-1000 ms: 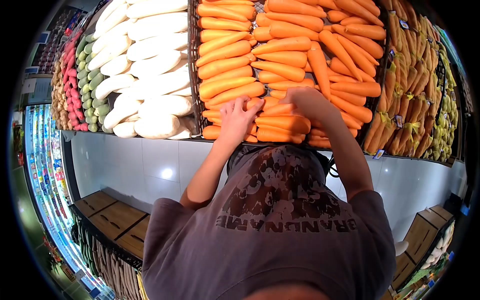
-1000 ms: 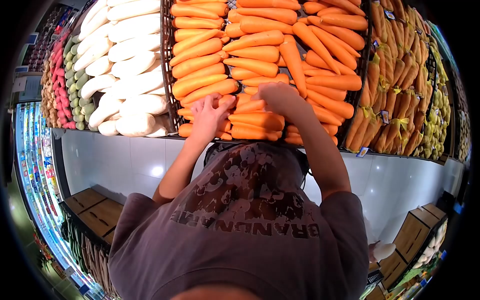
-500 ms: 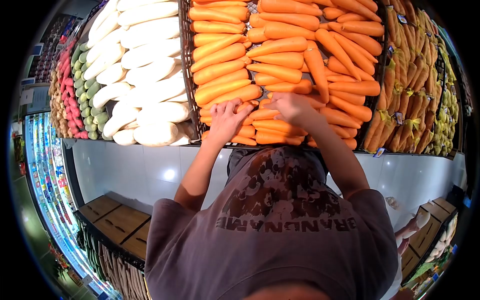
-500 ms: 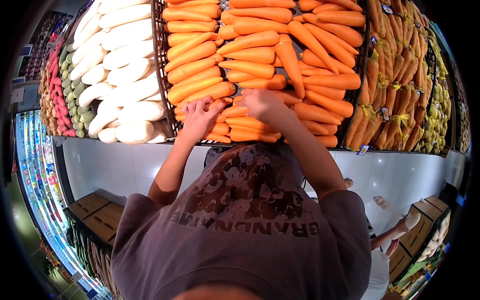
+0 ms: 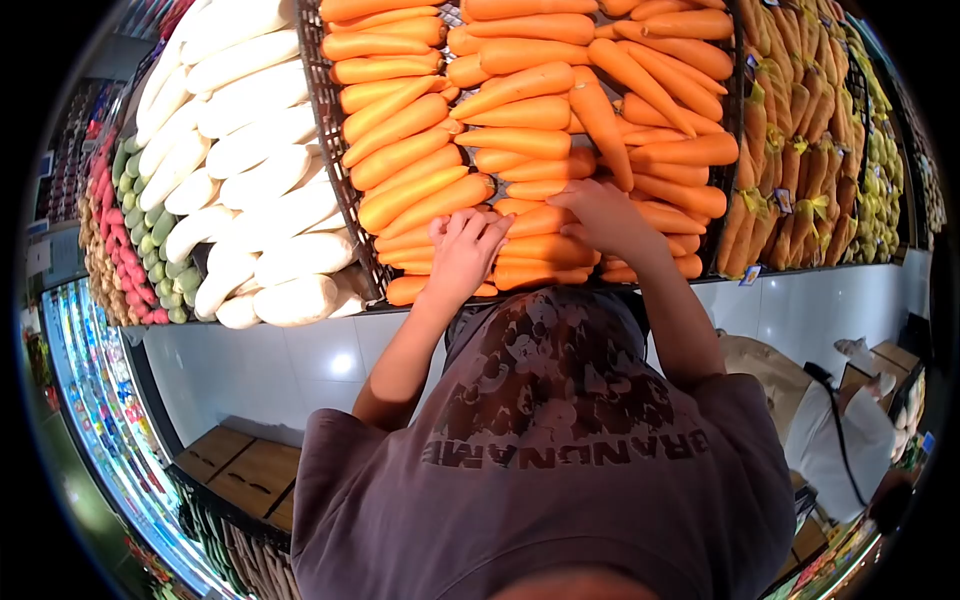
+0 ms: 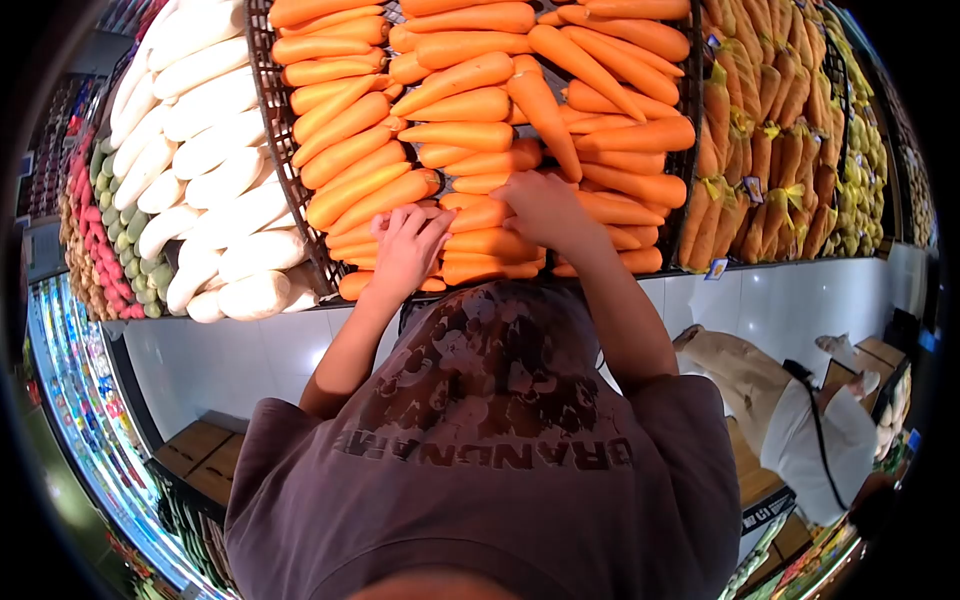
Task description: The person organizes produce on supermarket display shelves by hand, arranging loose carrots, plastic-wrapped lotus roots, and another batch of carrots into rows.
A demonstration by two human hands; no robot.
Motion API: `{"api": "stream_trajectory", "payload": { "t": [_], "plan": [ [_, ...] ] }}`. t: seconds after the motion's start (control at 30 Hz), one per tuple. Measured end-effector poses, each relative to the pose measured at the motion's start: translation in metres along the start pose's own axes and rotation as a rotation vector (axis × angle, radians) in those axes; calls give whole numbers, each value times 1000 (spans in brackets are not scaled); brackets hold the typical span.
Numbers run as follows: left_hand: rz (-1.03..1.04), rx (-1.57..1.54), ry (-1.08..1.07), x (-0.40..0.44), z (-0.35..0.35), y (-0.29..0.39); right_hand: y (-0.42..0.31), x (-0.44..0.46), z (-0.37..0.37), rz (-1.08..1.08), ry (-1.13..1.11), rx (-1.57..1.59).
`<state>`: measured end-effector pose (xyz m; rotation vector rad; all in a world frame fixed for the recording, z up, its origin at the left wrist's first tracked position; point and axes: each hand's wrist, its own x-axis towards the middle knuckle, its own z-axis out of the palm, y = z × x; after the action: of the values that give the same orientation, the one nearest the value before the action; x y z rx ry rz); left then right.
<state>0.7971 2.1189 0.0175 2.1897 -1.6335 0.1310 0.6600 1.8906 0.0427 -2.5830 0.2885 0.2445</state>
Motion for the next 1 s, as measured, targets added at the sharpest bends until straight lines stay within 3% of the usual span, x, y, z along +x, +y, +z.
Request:
{"api": "stream_trajectory", "payload": {
  "t": [0.27, 0.37, 0.43, 0.47, 0.57, 0.63, 0.73, 0.83, 0.9, 1.0],
  "plan": [
    [37, -162, -24, 8, 2, -3, 5, -2, -23, 35, -45, -19],
    [51, -129, -144, 15, -7, 1, 23, -7, -42, -133, 2, 23],
    [66, -137, -121, 21, -14, 16, 29, -17, -52, 91, 424, 844],
    [99, -151, -208, 21, -13, 19, 26, -29, -67, 76, 520, 517],
    [134, -289, -288, 31, -2, 38, 29, -55, -75, 74, 700, 558],
    [152, -280, -297, 31, 16, 41, 31, -74, -74, 177, 683, 474],
    [165, -114, -267, 30, 30, 41, 38, -96, -59, 249, 766, 358],
    [180, -82, -257, 27, 35, 40, 45, -111, -40, 343, 671, 343],
    [176, -86, -279, 28, 32, 42, 49, -109, -22, 353, 486, 278],
    [158, -132, -278, 30, 23, 47, 37, -96, 9, 259, 524, 109]
  ]
}}
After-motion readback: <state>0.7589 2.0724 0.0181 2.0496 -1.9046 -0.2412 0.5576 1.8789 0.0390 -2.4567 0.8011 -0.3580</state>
